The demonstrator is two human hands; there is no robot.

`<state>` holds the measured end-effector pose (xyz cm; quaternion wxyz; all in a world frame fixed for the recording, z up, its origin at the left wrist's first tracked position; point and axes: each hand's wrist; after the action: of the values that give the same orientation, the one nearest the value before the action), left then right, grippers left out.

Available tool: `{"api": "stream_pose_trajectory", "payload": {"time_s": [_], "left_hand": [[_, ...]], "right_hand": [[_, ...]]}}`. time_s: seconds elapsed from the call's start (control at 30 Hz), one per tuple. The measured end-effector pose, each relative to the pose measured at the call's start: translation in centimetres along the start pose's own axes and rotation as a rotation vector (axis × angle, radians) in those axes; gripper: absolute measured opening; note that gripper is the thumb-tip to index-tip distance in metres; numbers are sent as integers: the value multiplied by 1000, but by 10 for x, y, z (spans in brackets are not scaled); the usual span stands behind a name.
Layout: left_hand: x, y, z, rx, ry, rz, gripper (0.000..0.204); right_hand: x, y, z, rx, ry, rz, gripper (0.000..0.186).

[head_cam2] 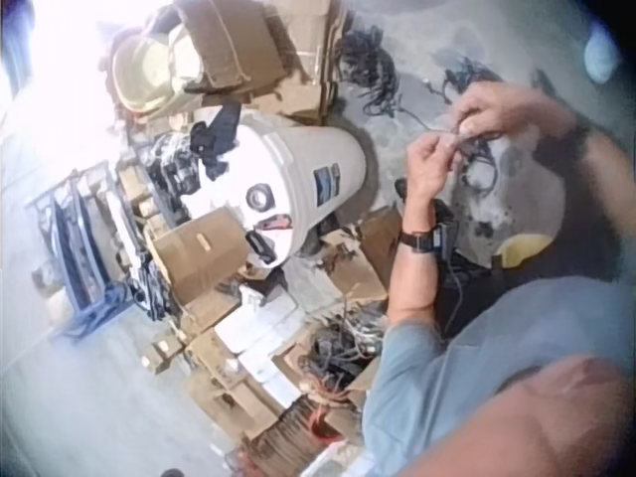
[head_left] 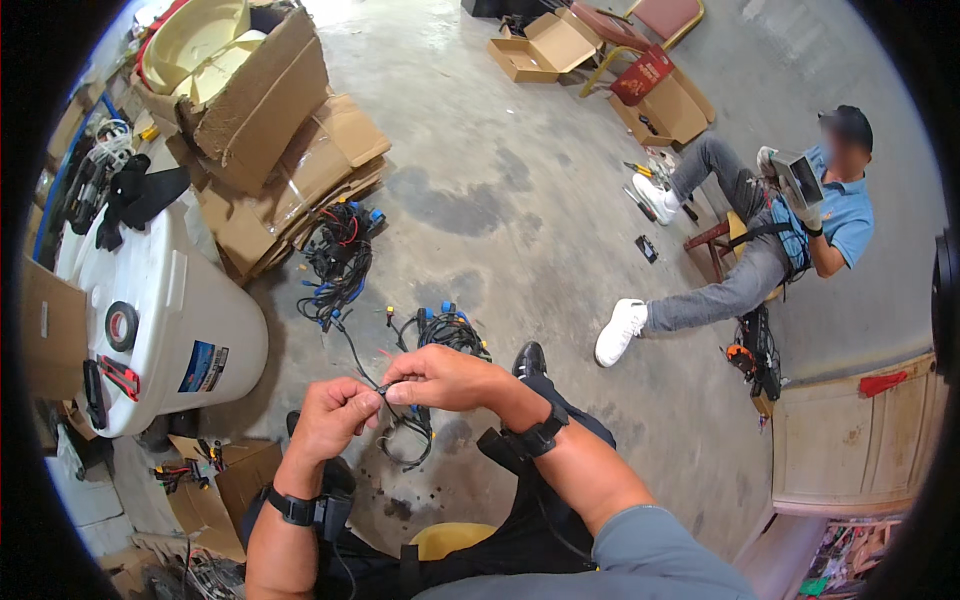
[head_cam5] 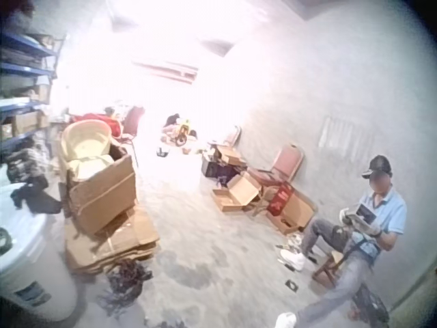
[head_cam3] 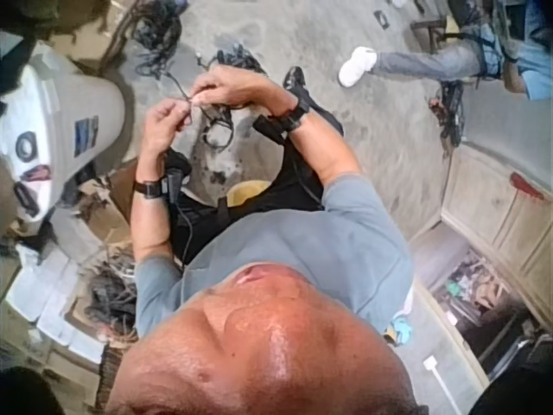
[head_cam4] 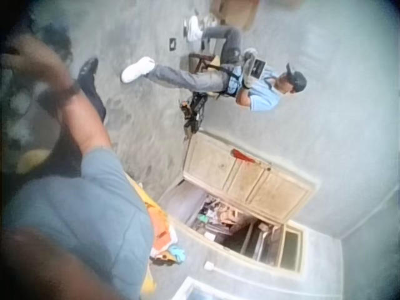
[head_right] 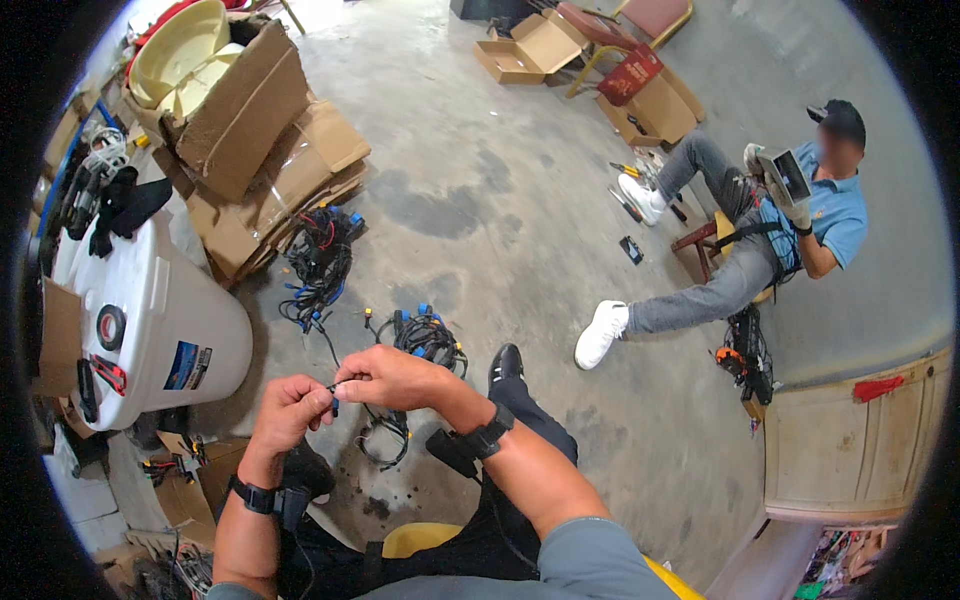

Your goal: Repairing a motorcycle wire harness using electrical tape and pliers.

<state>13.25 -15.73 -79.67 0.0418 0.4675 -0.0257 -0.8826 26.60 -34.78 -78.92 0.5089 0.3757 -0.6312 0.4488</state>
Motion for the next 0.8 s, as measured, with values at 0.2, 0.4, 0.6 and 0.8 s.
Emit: {"api": "stream_pose_trajectory", "payload": {"time_s": [0.2,0.4,0.6,0.8], "left_hand": [[-9,2,6,38,-42,-84,18],[-6,1,4,48,-93,-53,16],[-11,5,5,8,-73,-120,17],[-21,3,-1,51,-142,-86,16]], "right_hand": [[3,-3,1,177,46,53,27],[-1,1,4,89,-34,50,25],[-3,2,1,124,109,-145,30],[3,-5,6,6,148,-274,29]]}}
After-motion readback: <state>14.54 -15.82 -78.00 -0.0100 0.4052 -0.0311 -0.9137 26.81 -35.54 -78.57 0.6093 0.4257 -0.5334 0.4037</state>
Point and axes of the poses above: each hand's wrist, its own z-axis away from the middle knuckle, its own y-axis out of the palm, x = y × z, and after that the axes turned 13 degrees about -y, right-handed
